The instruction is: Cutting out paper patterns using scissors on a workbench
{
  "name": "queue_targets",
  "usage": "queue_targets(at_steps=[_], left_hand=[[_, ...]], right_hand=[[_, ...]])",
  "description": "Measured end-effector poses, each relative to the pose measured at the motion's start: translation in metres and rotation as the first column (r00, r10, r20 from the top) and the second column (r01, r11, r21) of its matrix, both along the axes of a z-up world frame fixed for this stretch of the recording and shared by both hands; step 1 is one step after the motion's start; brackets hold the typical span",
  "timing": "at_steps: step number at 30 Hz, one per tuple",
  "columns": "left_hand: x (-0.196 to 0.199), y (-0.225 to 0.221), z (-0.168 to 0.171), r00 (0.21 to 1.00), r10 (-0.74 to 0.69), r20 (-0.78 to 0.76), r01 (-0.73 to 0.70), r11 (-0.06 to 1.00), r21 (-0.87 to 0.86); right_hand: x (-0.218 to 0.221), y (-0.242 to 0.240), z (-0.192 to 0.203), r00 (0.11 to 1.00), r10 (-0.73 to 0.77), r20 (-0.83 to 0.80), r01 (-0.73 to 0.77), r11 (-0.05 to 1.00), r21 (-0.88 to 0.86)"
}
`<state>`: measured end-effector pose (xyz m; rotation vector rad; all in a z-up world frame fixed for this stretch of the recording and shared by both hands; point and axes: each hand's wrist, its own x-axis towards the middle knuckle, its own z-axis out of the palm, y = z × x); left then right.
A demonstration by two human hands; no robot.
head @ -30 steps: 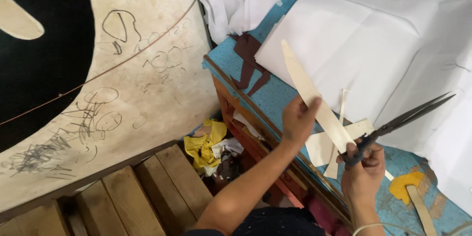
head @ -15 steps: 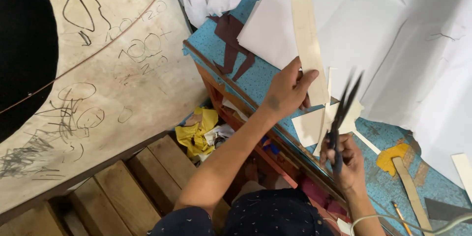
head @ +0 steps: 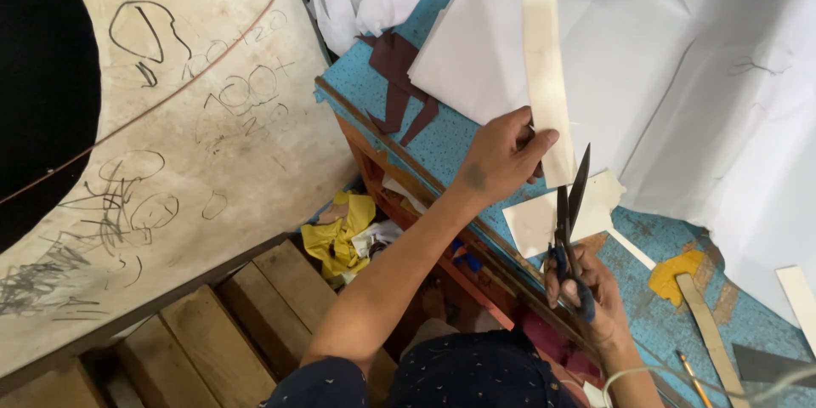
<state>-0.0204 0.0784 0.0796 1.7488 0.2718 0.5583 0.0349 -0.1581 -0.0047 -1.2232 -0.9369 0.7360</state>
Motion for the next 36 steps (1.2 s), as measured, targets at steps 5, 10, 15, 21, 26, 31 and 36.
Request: queue_targets(at_steps=[5, 10, 15, 21, 26, 31, 36], left_hand=[[0.007, -0.003, -0.009, 1.000, 0.009, -0.008, -0.009, 0.997, 0.072], [0.016, -0.003, -0.020, 0.997, 0.051, 0.056, -0.052, 0.998, 0.025], [0.029, -0.005, -0.042, 0.995, 0.083, 0.060, -0.084, 0.996, 0.015], [0.035, -0.005, -0.054, 0.991, 0.073, 0.112, -0.076, 0.997, 0.019], [0.031, -0.009, -0.048, 0.991, 0.070, 0.116, -0.075, 0.997, 0.033], [0.043, -0.007, -0.070, 0.986, 0.101, 0.136, -0.110, 0.992, 0.058], [0.025, -0.002, -0.058, 0.973, 0.175, 0.149, -0.193, 0.974, 0.117]], right_hand=[[0.000, 0.001, 0.009, 1.000, 0.012, 0.009, -0.012, 1.000, 0.006], [0.020, -0.006, -0.035, 0.999, -0.045, -0.018, 0.046, 0.993, 0.106], [0.022, -0.008, -0.037, 0.998, -0.063, -0.005, 0.063, 0.994, 0.089], [0.019, -0.008, -0.032, 0.996, -0.087, 0.006, 0.086, 0.993, 0.081], [0.024, -0.008, -0.037, 0.996, -0.085, 0.005, 0.084, 0.994, 0.075], [0.027, -0.012, -0.042, 0.996, -0.088, -0.005, 0.088, 0.996, 0.028], [0.025, -0.015, -0.067, 0.981, -0.192, 0.012, 0.192, 0.977, -0.091]])
